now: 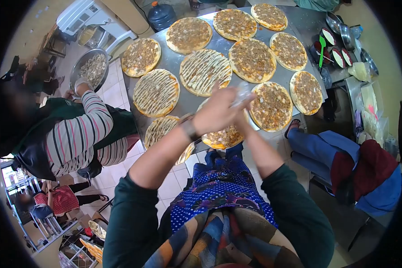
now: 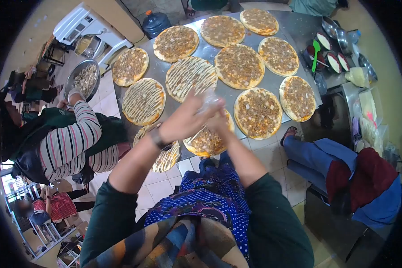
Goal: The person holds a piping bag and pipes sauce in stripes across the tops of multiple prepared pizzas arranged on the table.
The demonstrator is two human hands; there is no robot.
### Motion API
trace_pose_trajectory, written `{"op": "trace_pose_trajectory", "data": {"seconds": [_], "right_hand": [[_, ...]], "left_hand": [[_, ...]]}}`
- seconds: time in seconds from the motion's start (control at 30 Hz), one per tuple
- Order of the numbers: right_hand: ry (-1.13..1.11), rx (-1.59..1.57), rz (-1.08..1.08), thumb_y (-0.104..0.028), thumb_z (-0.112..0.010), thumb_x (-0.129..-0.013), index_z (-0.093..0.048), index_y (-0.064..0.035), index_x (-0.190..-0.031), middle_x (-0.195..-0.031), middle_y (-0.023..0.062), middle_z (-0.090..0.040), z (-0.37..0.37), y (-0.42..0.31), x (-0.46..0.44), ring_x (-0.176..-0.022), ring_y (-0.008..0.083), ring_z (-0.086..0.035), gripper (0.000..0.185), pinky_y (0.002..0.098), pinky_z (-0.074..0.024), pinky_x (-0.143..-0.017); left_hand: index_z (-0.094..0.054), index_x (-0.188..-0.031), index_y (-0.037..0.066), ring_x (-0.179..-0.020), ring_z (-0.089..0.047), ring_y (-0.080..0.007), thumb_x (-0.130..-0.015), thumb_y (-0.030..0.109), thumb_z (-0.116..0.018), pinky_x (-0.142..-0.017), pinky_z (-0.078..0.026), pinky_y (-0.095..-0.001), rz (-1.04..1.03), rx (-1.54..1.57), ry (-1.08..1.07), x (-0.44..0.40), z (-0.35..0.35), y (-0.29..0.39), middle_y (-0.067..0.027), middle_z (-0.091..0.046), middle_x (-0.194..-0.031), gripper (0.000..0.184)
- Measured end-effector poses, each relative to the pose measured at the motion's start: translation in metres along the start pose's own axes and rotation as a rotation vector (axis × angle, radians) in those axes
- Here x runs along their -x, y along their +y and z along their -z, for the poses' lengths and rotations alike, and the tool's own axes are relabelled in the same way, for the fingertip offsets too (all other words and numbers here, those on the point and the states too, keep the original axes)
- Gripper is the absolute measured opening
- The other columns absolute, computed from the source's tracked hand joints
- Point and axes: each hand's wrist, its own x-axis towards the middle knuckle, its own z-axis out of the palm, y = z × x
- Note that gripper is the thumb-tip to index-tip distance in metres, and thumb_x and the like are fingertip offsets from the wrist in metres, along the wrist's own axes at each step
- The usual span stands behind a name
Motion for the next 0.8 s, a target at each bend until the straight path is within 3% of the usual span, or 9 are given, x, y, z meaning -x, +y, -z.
{"op": "trace_pose_trajectory", "data": {"seconds": [0.17,0.37,0.47,0.53,0.57,0.63,0.7,0.73,0.8], "right_hand": [[0.057,-0.002,0.062,-0.01,-0.068,-0.071,-0.024,-0.0064,-0.132,-0.124,0.0085,-0.039,-0.097,0.02,0.011,-0.117,0.0182,-0.038,0.076,0.0314,-0.0263,-0.102],[0.097,0.036,0.136,-0.01,-0.069,-0.07,-0.024,-0.0062,-0.132,-0.123,0.0083,-0.04,0.064,0.04,-0.022,-0.116,0.0183,-0.038,0.076,0.0314,-0.027,-0.102],[0.127,0.051,0.18,-0.01,-0.069,-0.07,-0.024,-0.0061,-0.132,-0.123,0.0082,-0.04,0.018,0.053,-0.014,-0.116,0.0183,-0.039,0.076,0.0314,-0.0273,-0.102],[0.148,0.048,0.207,-0.01,-0.069,-0.07,-0.024,-0.0061,-0.132,-0.123,0.0082,-0.04,-0.019,0.061,-0.009,-0.116,0.0183,-0.039,0.076,0.0314,-0.0275,-0.102],[0.066,0.008,0.221,-0.01,-0.069,-0.069,-0.028,-0.0051,-0.131,-0.121,0.0084,-0.043,-0.041,0.05,-0.003,-0.114,0.019,-0.041,0.074,0.0318,-0.0297,-0.1],[-0.013,-0.038,0.236,-0.01,-0.07,-0.068,-0.031,-0.0042,-0.129,-0.119,0.0086,-0.046,-0.057,0.011,0.008,-0.113,0.0196,-0.044,0.073,0.0322,-0.0319,-0.099],[-0.374,0.024,0.014,-0.012,-0.072,-0.067,-0.036,-0.003,-0.126,-0.117,0.0103,-0.049,-0.032,-0.027,0.011,-0.111,0.0215,-0.046,0.07,0.0334,-0.0347,-0.096],[-0.373,0.028,0.016,-0.012,-0.072,-0.067,-0.036,-0.003,-0.126,-0.117,0.0103,-0.049,-0.021,-0.046,0.014,-0.111,0.0215,-0.046,0.07,0.0334,-0.0347,-0.096],[-0.083,0.217,0.346,-0.013,-0.074,-0.067,-0.04,-0.0038,-0.125,-0.117,0.0107,-0.049,-0.005,-0.076,0.017,-0.108,0.0188,-0.047,0.068,0.0331,-0.0365,-0.093]], "left_hand": [[-0.06,-0.084,0.008,-0.076,-0.052,-0.0221,-0.094,0.029,-0.04,-0.092,-0.029,-0.0365,0.168,0.051,-0.045,0.04,0.014,-0.003,-0.0082,-0.059,-0.077,0.031],[-0.061,-0.08,0.007,-0.068,-0.052,-0.0226,-0.094,0.03,-0.041,-0.086,-0.033,-0.0342,0.053,0.188,-0.064,-0.02,-0.011,-0.004,-0.0073,-0.059,-0.07,0.034],[-0.06,-0.08,0.007,-0.063,-0.052,-0.0213,-0.094,0.032,-0.041,-0.075,-0.038,-0.0344,-0.012,-0.008,-0.033,-0.019,-0.011,-0.003,-0.0065,-0.058,-0.067,0.034],[-0.058,-0.077,0.006,-0.054,-0.046,-0.0142,-0.094,0.035,-0.043,-0.057,-0.038,-0.0287,-0.022,0.027,0.064,0.009,-0.003,-0.012,-0.003,-0.053,-0.06,0.036],[-0.058,-0.077,0.006,-0.054,-0.046,-0.0142,-0.094,0.035,-0.043,-0.057,-0.038,-0.0287,-0.021,0.023,0.059,0.02,0.001,-0.01,-0.003,-0.053,-0.06,0.036],[-0.055,-0.075,0.005,-0.053,-0.04,-0.0061,-0.093,0.038,-0.044,-0.048,-0.032,-0.0228,0.472,0.417,0.06,0.036,0.007,-0.004,0.002,-0.047,-0.059,0.039],[-0.053,-0.074,0.005,-0.055,-0.038,-0.0044,-0.093,0.039,-0.045,-0.048,-0.031,-0.0212,0.456,0.431,0.161,0.035,0.002,-0.009,0.0036,-0.044,-0.06,0.04],[-0.052,-0.073,0.006,-0.056,-0.036,-0.0027,-0.093,0.04,-0.045,-0.048,-0.03,-0.0197,0.437,0.448,0.27,0.033,0.0,-0.01,0.0051,-0.042,-0.06,0.04],[-0.051,-0.068,0.003,-0.054,-0.037,-0.006,-0.093,0.04,-0.044,-0.049,-0.031,-0.0233,0.376,0.453,0.345,0.022,-0.004,-0.004,0.0023,-0.043,-0.057,0.045]]}}
